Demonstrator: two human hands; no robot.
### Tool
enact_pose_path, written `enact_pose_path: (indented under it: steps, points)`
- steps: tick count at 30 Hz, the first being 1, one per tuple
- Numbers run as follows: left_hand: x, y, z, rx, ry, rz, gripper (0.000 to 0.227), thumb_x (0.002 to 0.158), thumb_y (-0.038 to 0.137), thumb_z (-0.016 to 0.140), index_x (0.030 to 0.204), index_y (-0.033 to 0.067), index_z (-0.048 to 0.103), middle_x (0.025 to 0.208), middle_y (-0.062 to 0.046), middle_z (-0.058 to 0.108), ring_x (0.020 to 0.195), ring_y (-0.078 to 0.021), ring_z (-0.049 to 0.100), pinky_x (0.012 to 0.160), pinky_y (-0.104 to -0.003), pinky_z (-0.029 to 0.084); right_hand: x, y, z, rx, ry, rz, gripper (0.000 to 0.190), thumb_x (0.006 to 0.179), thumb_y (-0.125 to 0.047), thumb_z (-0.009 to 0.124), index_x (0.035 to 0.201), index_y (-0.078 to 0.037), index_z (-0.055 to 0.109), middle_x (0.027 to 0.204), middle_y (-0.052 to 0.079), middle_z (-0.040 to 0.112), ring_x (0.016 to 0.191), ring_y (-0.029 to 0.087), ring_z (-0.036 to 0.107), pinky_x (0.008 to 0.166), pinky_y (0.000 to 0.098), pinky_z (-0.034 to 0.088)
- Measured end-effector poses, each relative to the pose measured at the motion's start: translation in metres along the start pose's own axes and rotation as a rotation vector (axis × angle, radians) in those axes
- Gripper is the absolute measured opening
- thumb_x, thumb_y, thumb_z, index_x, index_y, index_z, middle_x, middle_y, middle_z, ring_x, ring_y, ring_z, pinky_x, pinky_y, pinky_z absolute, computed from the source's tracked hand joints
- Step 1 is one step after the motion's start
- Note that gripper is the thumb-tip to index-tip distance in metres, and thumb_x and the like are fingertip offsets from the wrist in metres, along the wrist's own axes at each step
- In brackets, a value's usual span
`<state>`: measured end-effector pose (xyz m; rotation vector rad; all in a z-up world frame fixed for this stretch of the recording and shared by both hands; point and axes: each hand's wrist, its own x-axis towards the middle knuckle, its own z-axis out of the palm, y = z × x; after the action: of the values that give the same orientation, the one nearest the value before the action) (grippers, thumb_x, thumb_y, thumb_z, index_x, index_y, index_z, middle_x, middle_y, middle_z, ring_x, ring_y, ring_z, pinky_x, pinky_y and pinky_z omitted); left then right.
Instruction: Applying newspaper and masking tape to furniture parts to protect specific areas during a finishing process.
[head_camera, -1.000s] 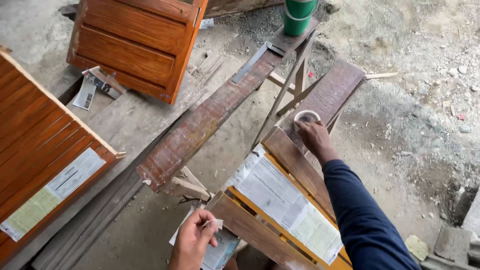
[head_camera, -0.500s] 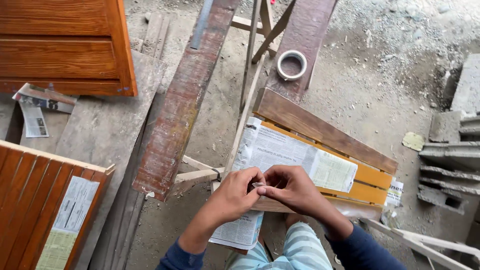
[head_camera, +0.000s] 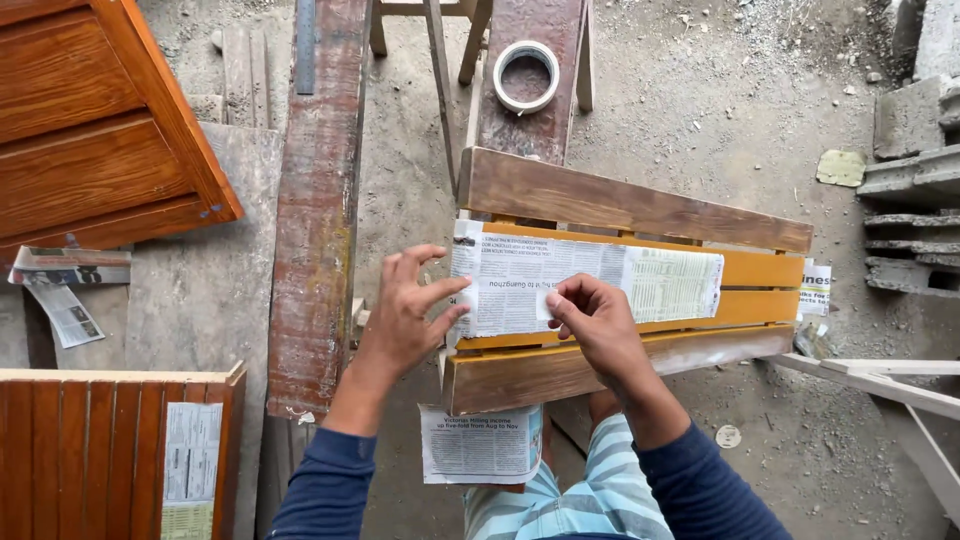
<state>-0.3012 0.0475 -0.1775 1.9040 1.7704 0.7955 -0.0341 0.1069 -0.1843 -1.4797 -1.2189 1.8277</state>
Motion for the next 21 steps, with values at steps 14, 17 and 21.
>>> enact_pose_path:
  steps: [14,17,21]
  points:
    - [0.007,-0.006,0.004,0.048,-0.185,-0.027,0.084,0.064,0.035,0.092,0.142,0.0365,0.060,0.145,-0.011,0.041,0.133,-0.0365,0.034,0.114,-0.045,0.036,0.036,0.025,0.066,-0.226,0.063,-0.195,0.015,0.092,-0.014,0.076,0.091,0.000,0.073,0.074,-0.002,0.070,0.067,0.002,0.058,0.058,0.0216,0.049]
    - [0.009,-0.004,0.002,0.040,-0.216,-0.056,0.087,0.063,0.035,0.092,0.143,0.0385,0.057,0.145,-0.010,0.041,0.134,-0.0368,0.034,0.114,-0.046,0.036,0.038,0.031,0.069,-0.232,0.072,-0.192,0.015,0.091,-0.014,0.077,0.090,0.000,0.074,0.074,-0.002,0.071,0.066,0.002,0.059,0.057,0.0220,0.049]
    - [0.011,-0.006,0.001,0.044,-0.252,-0.060,0.088,0.064,0.037,0.091,0.145,0.0402,0.055,0.145,-0.009,0.041,0.134,-0.0361,0.035,0.114,-0.048,0.037,0.038,0.035,0.067,-0.179,0.048,-0.194,0.016,0.095,-0.015,0.076,0.091,0.000,0.074,0.073,-0.001,0.068,0.067,0.002,0.056,0.057,0.0225,0.047]
